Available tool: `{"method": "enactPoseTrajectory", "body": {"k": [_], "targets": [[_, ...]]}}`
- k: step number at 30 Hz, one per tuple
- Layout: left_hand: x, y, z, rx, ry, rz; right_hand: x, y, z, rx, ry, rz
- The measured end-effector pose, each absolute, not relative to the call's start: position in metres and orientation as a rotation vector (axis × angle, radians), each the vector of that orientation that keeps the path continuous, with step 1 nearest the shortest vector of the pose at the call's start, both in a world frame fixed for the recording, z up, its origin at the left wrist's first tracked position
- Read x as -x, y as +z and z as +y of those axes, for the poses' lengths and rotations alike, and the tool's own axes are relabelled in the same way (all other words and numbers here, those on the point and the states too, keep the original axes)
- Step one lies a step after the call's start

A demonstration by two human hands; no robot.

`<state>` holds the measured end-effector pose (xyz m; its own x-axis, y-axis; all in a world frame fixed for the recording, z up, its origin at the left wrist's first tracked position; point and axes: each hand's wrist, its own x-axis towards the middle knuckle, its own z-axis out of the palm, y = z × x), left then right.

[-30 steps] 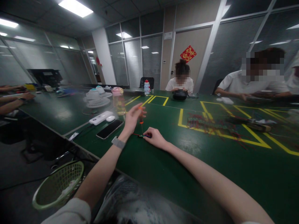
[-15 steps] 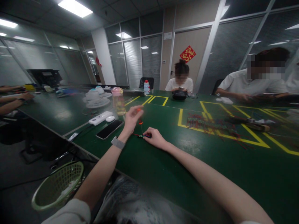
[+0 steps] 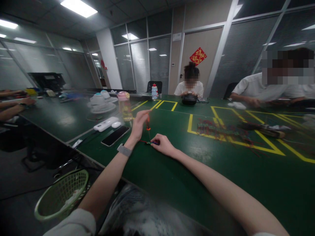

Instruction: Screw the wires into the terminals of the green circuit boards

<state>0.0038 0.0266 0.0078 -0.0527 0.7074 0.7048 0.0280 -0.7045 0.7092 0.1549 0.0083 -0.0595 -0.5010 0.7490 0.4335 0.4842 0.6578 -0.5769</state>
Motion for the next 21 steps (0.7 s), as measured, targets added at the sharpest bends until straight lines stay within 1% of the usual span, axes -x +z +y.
{"method": "enactPoseTrajectory", "body": {"k": [4, 10, 15, 17, 21], "targets": [[-0.0069, 0.0078, 0.0276, -1.573, 1.694, 0.618, -0.1552, -0.06, 0.0085, 0.95, 0.499, -2.2], [-0.0057, 0.01, 0.0229, -1.744, 1.806, 0.8, -0.1551, -0.0595, 0.0081, 0.954, 0.493, -2.199], [-0.0067, 0.0087, 0.0263, -1.566, 1.676, 0.603, -0.1552, -0.0603, 0.0087, 0.956, 0.49, -2.197], [-0.0074, 0.0086, 0.0262, -1.562, 1.684, 0.652, -0.1552, -0.0608, 0.0091, 0.951, 0.494, -2.199], [-0.0064, 0.0097, 0.0245, -1.716, 1.815, 0.82, -0.1552, -0.061, 0.0093, 0.941, 0.51, -2.194]]}}
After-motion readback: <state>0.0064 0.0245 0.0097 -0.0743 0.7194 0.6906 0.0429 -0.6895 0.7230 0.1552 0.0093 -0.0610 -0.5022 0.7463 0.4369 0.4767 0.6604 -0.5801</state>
